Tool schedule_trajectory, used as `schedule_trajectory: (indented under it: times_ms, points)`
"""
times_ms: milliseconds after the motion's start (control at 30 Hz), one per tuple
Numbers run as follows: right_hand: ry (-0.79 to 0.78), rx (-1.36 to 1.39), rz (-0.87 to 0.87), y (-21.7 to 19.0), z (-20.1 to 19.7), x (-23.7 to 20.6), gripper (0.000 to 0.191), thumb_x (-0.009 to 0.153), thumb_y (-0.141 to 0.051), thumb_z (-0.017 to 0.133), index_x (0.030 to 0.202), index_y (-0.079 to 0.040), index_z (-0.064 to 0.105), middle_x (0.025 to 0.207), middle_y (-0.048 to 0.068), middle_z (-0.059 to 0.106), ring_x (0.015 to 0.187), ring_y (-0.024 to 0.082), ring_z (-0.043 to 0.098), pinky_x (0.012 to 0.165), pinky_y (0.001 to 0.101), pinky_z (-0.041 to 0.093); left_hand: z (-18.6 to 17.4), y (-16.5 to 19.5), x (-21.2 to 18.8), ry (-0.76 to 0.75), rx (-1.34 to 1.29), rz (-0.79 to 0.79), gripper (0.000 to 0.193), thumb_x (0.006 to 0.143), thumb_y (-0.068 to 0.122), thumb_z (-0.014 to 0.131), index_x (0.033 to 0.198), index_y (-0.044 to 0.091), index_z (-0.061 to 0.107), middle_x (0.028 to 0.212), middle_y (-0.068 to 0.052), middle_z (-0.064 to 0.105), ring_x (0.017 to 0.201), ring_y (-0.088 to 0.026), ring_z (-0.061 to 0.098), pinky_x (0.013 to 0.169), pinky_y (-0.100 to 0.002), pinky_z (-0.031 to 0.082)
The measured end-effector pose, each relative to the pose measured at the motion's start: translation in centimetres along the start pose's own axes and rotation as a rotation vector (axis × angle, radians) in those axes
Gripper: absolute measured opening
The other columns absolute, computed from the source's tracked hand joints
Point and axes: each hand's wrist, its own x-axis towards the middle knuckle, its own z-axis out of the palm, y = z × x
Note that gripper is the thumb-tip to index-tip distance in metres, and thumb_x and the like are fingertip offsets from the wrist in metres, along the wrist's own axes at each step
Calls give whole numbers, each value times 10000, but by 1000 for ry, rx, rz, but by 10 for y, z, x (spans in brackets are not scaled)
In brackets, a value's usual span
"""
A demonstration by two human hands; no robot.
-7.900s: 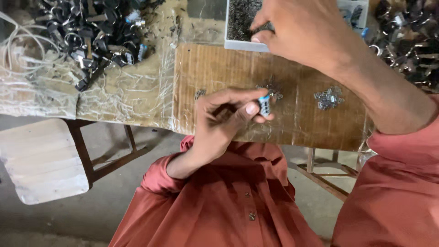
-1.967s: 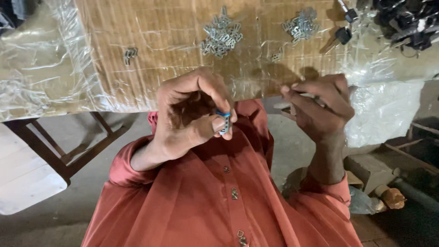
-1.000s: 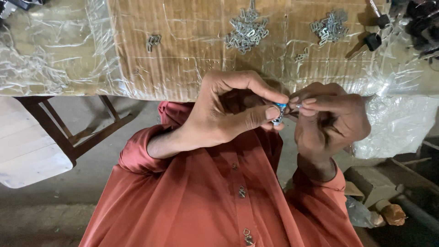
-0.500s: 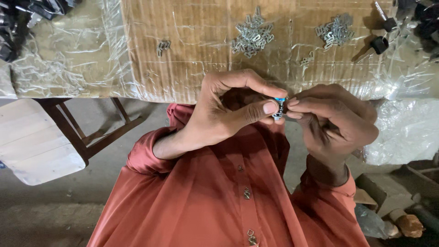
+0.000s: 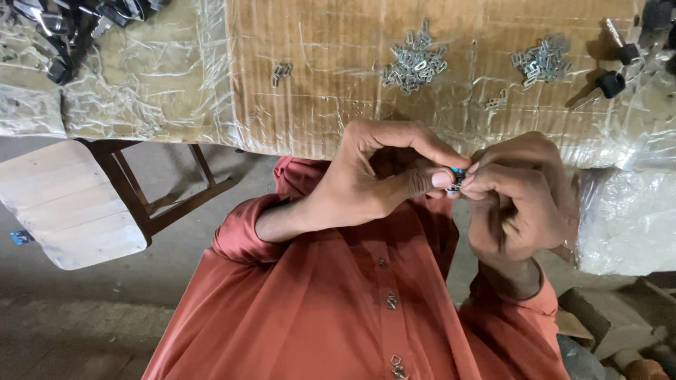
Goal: The person assembles small cylindrical key components by inserting metal pins into a blue-capped cylinder and securing them with a metal ring. They repeat this process for multiple units, placing finished assemblies into a compartmentalized tray on the table.
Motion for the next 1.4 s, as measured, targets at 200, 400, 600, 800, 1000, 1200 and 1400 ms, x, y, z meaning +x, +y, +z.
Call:
schedule_trajectory:
  times_ms: [200, 400, 600, 800, 1000, 1200, 1400]
  points:
    - [16, -13, -17, -5, 3, 6, 141, 920, 137, 644, 972, 15, 596, 969, 127, 584, 785, 209, 602, 686, 328, 512, 6, -3, -3, -48, -30, -28, 198, 1010, -91, 761, 1162, 32, 725, 1083, -96, 762, 967, -133, 766, 913, -262, 654]
    - [-63, 520, 626, -16, -14, 20, 339, 801, -79, 870, 974, -85, 579, 928, 60, 640, 821, 136, 626, 728, 274, 530, 6, -3, 4, -306, 52, 0, 202, 907, -106, 755, 1083, -8, 738, 1072, -105, 761, 924, -114, 757, 878, -252, 657]
    - [-133, -731, -94, 15, -12, 3, 491, 744, -213, 893, 1153, -4, 720, 946, 138, 639, 864, 294, 577, 748, 430, 460, 7, 1, 2, -72, 5, -72, 114, 834, -76, 721, 889, -20, 639, 832, -48, 667, 707, -67, 623, 649, -195, 508]
    - [29, -252, -56, 30, -18, -22, 224, 885, 105, 732, 1045, -52, 737, 936, 96, 648, 870, 250, 670, 749, 369, 580, 4, 3, -2, -22, -289, -144, 89, 1028, -5, 703, 1066, -49, 636, 997, -83, 681, 783, -82, 703, 711, -198, 599]
    - [-68, 599, 222, 42, -38, -24, 204, 927, 113, 706, 1090, -9, 726, 979, 175, 690, 734, 192, 714, 648, 279, 651, 9, -3, -4, -27, -170, -93, 153, 1091, 1, 717, 1231, -48, 678, 1058, -135, 738, 911, -147, 756, 799, -237, 653]
    - [192, 494, 52, 31, -7, -15, 121, 918, 6, 720, 1035, -25, 715, 959, 119, 698, 810, 195, 717, 681, 293, 639, 10, -3, -4, -3, -275, -96, 206, 1082, -68, 696, 1278, -7, 685, 1166, -135, 717, 986, -195, 785, 851, -289, 712]
    - [39, -93, -81, 7, 4, -4, 103, 935, 71, 759, 931, 10, 677, 996, 145, 652, 904, 235, 696, 729, 342, 574, 5, -2, -10, 33, -254, -92, 199, 1071, -134, 687, 1230, -15, 694, 1174, -131, 712, 973, -187, 777, 870, -285, 691]
